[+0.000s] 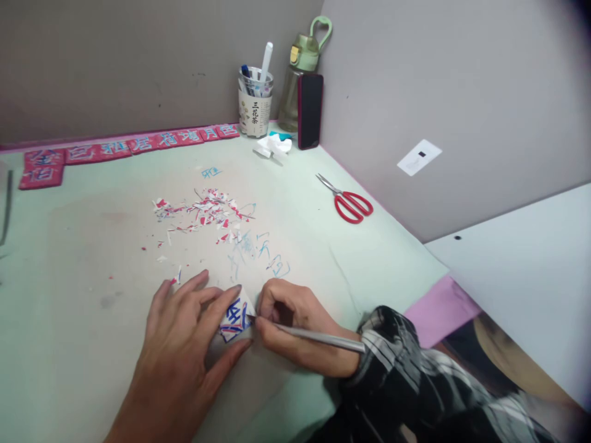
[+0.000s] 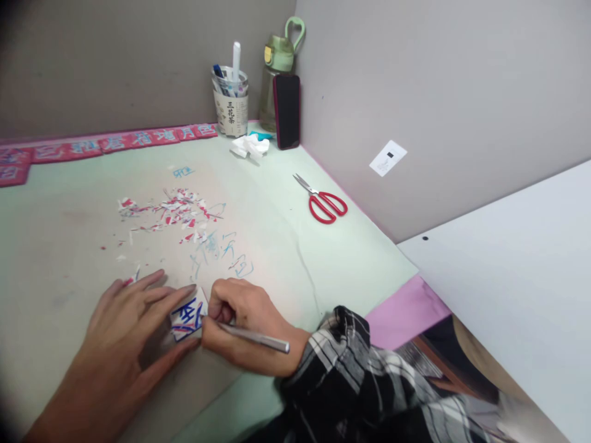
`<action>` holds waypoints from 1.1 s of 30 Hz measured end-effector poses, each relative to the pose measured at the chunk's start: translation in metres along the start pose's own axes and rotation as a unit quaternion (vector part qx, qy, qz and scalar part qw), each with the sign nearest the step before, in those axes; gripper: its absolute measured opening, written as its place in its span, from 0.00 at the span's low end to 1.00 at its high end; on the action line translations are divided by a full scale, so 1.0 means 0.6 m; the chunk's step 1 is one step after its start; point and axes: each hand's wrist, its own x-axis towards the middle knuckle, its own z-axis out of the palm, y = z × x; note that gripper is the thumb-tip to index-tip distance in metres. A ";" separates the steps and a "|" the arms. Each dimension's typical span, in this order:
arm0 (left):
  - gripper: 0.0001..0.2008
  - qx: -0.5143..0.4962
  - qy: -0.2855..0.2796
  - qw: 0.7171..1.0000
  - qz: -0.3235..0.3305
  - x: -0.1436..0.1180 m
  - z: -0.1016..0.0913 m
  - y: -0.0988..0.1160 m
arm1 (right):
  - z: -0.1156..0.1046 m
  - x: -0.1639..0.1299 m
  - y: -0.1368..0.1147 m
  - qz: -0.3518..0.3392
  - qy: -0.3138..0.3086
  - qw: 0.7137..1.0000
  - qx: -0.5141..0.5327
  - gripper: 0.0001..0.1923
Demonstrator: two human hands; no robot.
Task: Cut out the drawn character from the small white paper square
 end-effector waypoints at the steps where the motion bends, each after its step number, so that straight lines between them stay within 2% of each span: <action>1: 0.22 0.000 -0.002 1.000 0.011 0.002 -0.001 0.004 | 0.000 0.000 0.000 -0.005 -0.003 1.000 -0.005 0.10; 5: 0.15 0.013 0.007 0.999 0.045 0.005 -0.003 0.010 | -0.001 0.001 0.000 -0.027 -0.014 0.999 -0.043 0.11; 10: 0.12 0.016 0.010 0.998 0.064 0.000 -0.009 0.004 | -0.004 0.002 -0.001 -0.039 -0.022 0.996 -0.079 0.11; 16: 0.09 -0.018 0.001 1.000 0.024 0.002 -0.013 0.005 | -0.004 0.002 0.000 -0.036 -0.020 0.996 -0.076 0.10; 24: 0.10 -0.006 -0.011 1.000 0.020 0.014 -0.009 0.001 | -0.001 0.004 0.001 -0.037 -0.014 0.997 -0.073 0.10; 29: 0.08 -0.011 0.008 1.000 -0.004 0.011 -0.015 -0.009 | -0.002 0.004 0.000 -0.042 -0.015 0.997 -0.058 0.10; 33: 0.19 -0.013 -0.021 1.000 -0.019 -0.004 -0.012 -0.023 | 0.000 0.002 0.002 -0.034 0.000 0.999 -0.038 0.09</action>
